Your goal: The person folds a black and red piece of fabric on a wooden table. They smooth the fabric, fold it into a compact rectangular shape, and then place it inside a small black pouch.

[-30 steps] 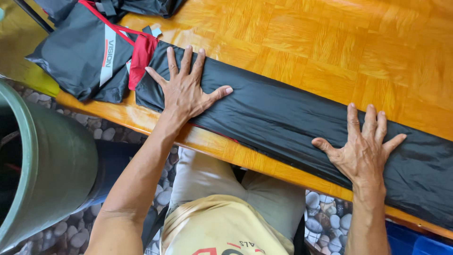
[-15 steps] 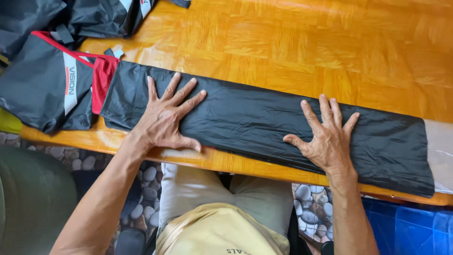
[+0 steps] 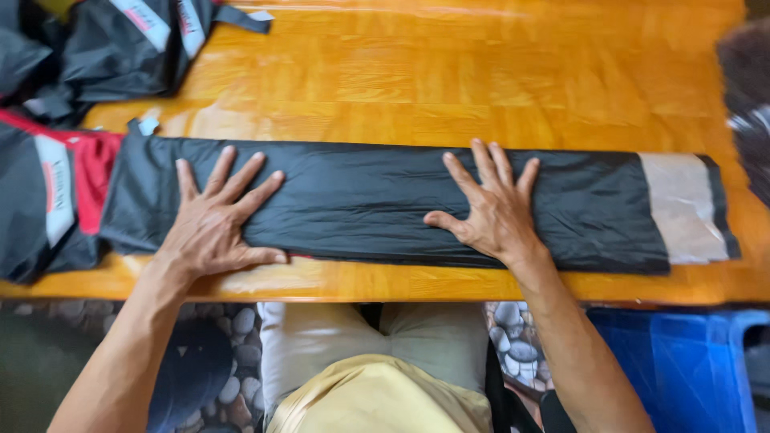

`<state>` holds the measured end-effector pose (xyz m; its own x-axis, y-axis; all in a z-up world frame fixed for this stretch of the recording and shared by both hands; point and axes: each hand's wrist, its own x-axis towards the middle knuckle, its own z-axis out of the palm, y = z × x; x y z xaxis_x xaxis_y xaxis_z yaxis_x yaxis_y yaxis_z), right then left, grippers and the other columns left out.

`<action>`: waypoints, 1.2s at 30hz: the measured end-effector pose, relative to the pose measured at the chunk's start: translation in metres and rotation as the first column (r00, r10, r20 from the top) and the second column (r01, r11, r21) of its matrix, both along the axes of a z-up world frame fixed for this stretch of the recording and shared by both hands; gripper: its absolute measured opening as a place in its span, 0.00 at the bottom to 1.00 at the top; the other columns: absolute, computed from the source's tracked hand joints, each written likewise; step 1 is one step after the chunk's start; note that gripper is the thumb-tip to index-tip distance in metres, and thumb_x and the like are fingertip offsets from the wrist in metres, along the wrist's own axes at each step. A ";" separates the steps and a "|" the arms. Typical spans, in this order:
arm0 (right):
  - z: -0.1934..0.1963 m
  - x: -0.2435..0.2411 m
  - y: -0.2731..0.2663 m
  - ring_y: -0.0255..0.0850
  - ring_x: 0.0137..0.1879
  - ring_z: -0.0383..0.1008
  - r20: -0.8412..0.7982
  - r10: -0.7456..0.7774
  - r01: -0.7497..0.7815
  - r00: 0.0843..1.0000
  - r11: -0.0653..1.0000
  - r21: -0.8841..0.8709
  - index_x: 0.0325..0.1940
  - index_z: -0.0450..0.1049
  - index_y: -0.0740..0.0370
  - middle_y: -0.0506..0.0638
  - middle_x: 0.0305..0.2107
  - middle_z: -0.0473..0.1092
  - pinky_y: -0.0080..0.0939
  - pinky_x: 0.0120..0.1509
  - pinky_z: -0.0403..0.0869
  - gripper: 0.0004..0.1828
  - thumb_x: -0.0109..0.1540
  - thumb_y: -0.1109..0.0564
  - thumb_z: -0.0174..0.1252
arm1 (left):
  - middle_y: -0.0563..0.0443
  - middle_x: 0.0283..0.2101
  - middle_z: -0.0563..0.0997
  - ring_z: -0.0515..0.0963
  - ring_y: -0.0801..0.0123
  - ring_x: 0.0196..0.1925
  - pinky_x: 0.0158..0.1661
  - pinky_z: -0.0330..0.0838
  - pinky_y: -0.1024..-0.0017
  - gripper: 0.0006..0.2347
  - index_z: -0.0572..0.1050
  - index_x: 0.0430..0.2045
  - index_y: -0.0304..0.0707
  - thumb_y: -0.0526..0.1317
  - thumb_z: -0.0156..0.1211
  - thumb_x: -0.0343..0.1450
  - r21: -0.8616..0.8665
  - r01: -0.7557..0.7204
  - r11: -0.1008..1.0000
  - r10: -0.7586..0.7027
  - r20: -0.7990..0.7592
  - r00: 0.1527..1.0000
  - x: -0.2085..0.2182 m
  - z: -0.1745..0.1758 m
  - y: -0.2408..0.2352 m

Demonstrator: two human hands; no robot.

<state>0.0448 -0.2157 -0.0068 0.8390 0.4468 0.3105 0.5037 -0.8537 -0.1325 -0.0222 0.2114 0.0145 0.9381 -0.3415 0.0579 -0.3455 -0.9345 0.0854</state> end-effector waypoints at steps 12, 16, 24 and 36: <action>-0.007 0.005 -0.014 0.62 0.81 0.44 -0.106 0.016 0.001 0.994 0.988 0.155 0.80 0.54 0.49 0.64 0.75 0.49 0.89 0.73 0.35 0.42 0.67 0.27 0.47 | 0.40 0.71 0.73 0.64 0.38 0.79 0.67 0.51 0.25 0.29 0.74 0.63 0.48 0.65 0.47 0.74 0.024 0.074 0.997 -0.078 0.284 0.956 0.032 -0.005 -0.075; -0.025 0.013 -0.017 0.59 0.82 0.45 -0.071 -0.030 0.044 0.997 0.979 0.199 0.79 0.55 0.52 0.63 0.75 0.50 0.84 0.76 0.35 0.33 0.73 0.37 0.41 | 0.37 0.71 0.68 0.63 0.40 0.75 0.62 0.58 0.31 0.29 0.71 0.65 0.40 0.59 0.55 0.73 -0.174 0.366 0.914 -0.294 0.335 0.895 0.049 -0.007 -0.185; -0.011 0.000 -0.062 0.60 0.80 0.50 0.005 -0.156 0.155 0.988 0.985 0.072 0.78 0.58 0.52 0.64 0.73 0.54 0.78 0.78 0.45 0.34 0.71 0.35 0.45 | 0.48 0.76 0.58 0.50 0.48 0.79 0.67 0.35 0.26 0.35 0.57 0.74 0.60 0.67 0.49 0.70 -0.113 0.383 0.917 -0.381 0.043 0.924 0.050 -0.021 -0.209; -0.006 -0.014 -0.113 0.56 0.82 0.46 -0.112 -0.279 0.289 0.954 0.953 0.085 0.80 0.55 0.49 0.58 0.77 0.48 0.79 0.78 0.35 0.30 0.73 0.41 0.39 | 0.53 0.56 0.75 0.73 0.58 0.66 0.58 0.71 0.51 0.17 0.76 0.50 0.49 0.55 0.53 0.75 -0.126 0.372 0.920 -0.360 0.103 0.927 0.096 -0.030 -0.282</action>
<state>0.0310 -0.3290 -0.0132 0.9551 0.1564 0.2517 0.2224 -0.9397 -0.2598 0.0737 -0.0705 -0.0152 0.7400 -0.6432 0.1970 -0.6717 -0.7220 0.1660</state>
